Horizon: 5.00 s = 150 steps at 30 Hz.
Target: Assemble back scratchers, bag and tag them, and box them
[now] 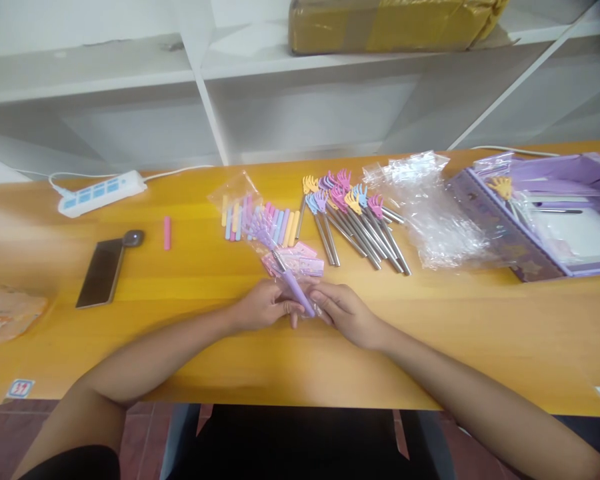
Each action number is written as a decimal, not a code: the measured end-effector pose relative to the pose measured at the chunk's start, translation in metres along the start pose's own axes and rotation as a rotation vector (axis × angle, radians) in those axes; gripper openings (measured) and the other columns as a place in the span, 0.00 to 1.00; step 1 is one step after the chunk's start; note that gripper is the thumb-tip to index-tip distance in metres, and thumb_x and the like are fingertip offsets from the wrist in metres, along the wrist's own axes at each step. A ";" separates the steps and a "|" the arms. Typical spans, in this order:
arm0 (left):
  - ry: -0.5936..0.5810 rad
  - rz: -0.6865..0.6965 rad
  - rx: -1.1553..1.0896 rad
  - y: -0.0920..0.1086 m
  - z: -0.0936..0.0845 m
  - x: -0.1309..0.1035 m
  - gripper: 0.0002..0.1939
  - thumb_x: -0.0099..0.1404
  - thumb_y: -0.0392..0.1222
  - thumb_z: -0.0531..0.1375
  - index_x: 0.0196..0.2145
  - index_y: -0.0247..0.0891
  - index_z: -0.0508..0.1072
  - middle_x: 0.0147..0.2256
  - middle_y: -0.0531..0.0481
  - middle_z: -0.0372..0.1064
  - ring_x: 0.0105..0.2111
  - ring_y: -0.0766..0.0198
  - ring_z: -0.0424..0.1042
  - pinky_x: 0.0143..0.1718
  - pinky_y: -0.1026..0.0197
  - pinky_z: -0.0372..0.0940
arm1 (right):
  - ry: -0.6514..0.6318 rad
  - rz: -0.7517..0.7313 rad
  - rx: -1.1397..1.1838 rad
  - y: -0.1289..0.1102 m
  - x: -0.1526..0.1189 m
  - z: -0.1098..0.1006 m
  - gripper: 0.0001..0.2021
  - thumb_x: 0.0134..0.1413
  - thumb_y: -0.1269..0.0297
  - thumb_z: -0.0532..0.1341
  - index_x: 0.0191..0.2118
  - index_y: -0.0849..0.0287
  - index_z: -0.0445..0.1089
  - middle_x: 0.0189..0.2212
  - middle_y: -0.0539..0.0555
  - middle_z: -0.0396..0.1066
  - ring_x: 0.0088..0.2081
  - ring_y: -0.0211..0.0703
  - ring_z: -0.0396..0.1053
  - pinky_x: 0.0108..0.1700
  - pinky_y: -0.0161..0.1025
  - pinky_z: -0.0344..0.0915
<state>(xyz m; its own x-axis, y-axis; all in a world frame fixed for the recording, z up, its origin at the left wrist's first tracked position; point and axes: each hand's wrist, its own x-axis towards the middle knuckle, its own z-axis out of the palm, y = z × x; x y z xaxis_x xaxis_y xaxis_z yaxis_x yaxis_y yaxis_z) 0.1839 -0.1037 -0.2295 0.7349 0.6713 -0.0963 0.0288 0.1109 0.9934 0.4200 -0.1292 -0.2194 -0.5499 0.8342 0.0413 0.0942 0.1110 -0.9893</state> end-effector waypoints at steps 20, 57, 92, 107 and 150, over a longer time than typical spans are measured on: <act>0.602 0.179 -0.093 -0.002 -0.018 0.004 0.24 0.71 0.61 0.66 0.51 0.38 0.77 0.41 0.46 0.77 0.38 0.60 0.76 0.43 0.59 0.71 | -0.350 -0.040 -0.217 -0.016 -0.007 -0.005 0.03 0.65 0.66 0.64 0.41 0.59 0.74 0.29 0.46 0.72 0.27 0.31 0.65 0.32 0.30 0.62; 0.113 0.322 0.484 0.006 -0.008 0.004 0.15 0.69 0.38 0.68 0.53 0.39 0.76 0.42 0.47 0.75 0.35 0.65 0.72 0.39 0.61 0.70 | 0.402 -0.156 -0.962 0.034 0.020 -0.047 0.19 0.67 0.51 0.69 0.55 0.58 0.78 0.45 0.60 0.71 0.45 0.51 0.73 0.46 0.48 0.71; 0.282 0.334 0.388 0.002 -0.012 0.004 0.13 0.82 0.42 0.54 0.44 0.38 0.78 0.40 0.48 0.72 0.31 0.68 0.75 0.38 0.62 0.72 | 0.570 -0.081 -0.310 0.015 0.022 -0.038 0.15 0.72 0.50 0.63 0.40 0.56 0.68 0.29 0.50 0.70 0.27 0.37 0.66 0.31 0.38 0.64; 0.167 0.212 -0.100 -0.007 -0.016 0.003 0.20 0.76 0.52 0.63 0.59 0.41 0.81 0.57 0.38 0.80 0.59 0.48 0.79 0.63 0.45 0.71 | 0.465 -0.347 -0.261 0.008 0.011 -0.024 0.09 0.70 0.59 0.66 0.44 0.55 0.66 0.35 0.51 0.72 0.32 0.36 0.72 0.36 0.37 0.73; 0.021 0.186 -0.359 0.000 -0.016 0.009 0.27 0.74 0.52 0.62 0.64 0.38 0.78 0.64 0.34 0.75 0.65 0.42 0.74 0.69 0.40 0.66 | 0.330 -0.377 -0.605 0.000 0.004 -0.025 0.14 0.71 0.67 0.60 0.59 0.53 0.67 0.35 0.52 0.68 0.33 0.41 0.67 0.36 0.42 0.69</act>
<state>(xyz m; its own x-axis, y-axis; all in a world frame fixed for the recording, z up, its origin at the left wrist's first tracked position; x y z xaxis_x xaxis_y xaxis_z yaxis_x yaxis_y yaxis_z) 0.1792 -0.0858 -0.2314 0.6912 0.7185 0.0778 -0.3442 0.2327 0.9096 0.4387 -0.1120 -0.2155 -0.3683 0.7885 0.4926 0.4379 0.6145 -0.6562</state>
